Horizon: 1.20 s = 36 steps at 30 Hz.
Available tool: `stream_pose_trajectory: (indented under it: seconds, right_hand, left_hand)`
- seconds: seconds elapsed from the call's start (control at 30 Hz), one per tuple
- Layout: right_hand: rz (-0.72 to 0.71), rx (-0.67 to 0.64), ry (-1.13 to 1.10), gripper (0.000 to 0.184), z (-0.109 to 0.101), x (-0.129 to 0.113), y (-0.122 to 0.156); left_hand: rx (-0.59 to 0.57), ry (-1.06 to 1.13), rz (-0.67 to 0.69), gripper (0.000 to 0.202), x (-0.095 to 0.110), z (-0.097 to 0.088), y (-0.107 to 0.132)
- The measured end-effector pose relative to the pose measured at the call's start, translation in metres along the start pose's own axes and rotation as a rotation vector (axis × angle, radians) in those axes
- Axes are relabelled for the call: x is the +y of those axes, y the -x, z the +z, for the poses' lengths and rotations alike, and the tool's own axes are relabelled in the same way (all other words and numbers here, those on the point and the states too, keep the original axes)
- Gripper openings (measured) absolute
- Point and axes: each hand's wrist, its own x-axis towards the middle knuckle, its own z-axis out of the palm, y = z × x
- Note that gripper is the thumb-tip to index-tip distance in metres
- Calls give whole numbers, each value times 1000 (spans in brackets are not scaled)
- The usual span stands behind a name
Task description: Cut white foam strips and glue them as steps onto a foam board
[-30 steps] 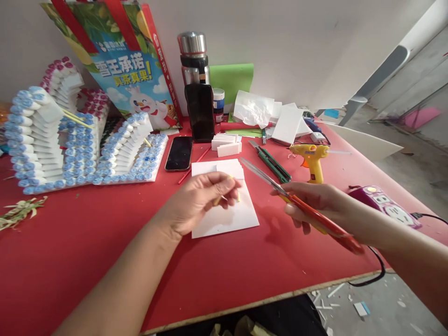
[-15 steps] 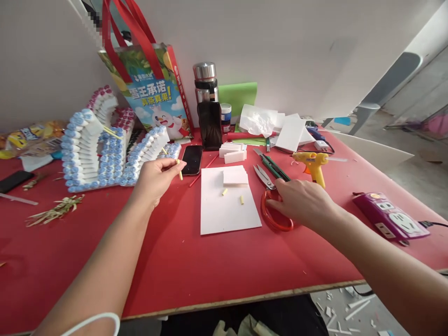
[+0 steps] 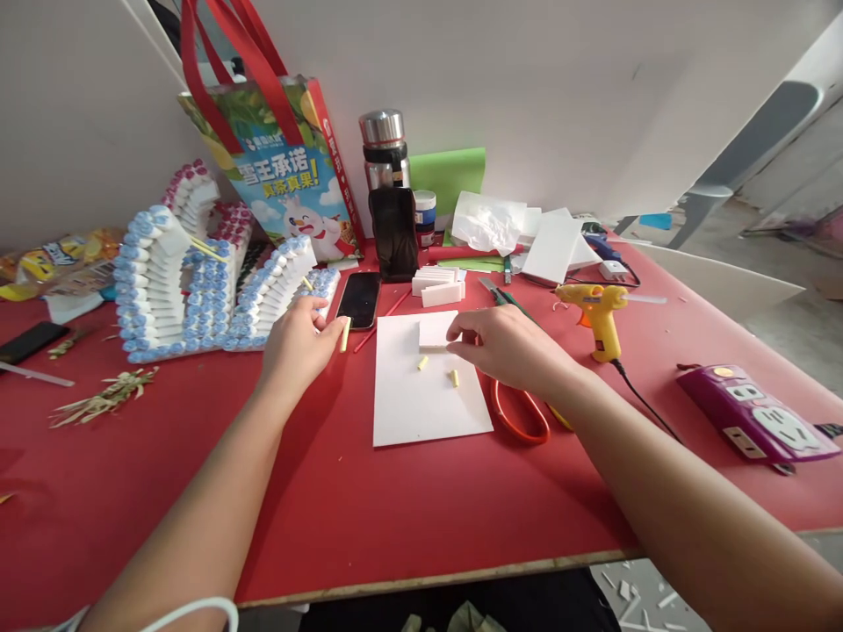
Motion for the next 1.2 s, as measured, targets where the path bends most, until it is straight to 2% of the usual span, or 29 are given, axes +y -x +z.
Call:
stream_pose_trajectory:
  seconds: [0.07, 0.2, 0.3, 0.4, 0.47, 0.63, 0.87, 1.0, 1.1, 1.2]
  right_hand:
    - [-4, -40, -67, 14, 1, 10, 4]
    - [1, -108, -73, 12, -4, 20, 7]
    - [-8, -154, -17, 8, -3, 16, 7]
    - [-2, -175, 40, 20, 3, 7, 7]
    - [19, -201, 79, 23, 7, 0, 7]
    - [83, -280, 94, 12, 12, -9, 6]
    - [78, -287, 9, 5, 17, 5, 5]
    - [107, -187, -40, 5, 12, 14, 3]
    - [155, -56, -105, 6, 8, 20, 0]
    - [150, -11, -105, 6, 8, 20, -2]
  left_hand:
    - [-14, 55, 76, 35, 23, -2, 5]
    - [-294, 147, 249, 21, 74, 9, 23]
    - [-363, 77, 312, 20, 89, 25, 40]
    - [-308, 17, 305, 23, 84, 37, 51]
    - [-310, -4, 277, 22, 77, 40, 54]
    - [-392, -41, 271, 21, 73, 42, 56]
    - [-417, -55, 311, 16, 70, 40, 55]
    - [-396, -16, 302, 15, 68, 39, 55]
    - [-391, 137, 261, 11, 66, 41, 55]
    - [-407, 328, 206, 7, 67, 45, 57]
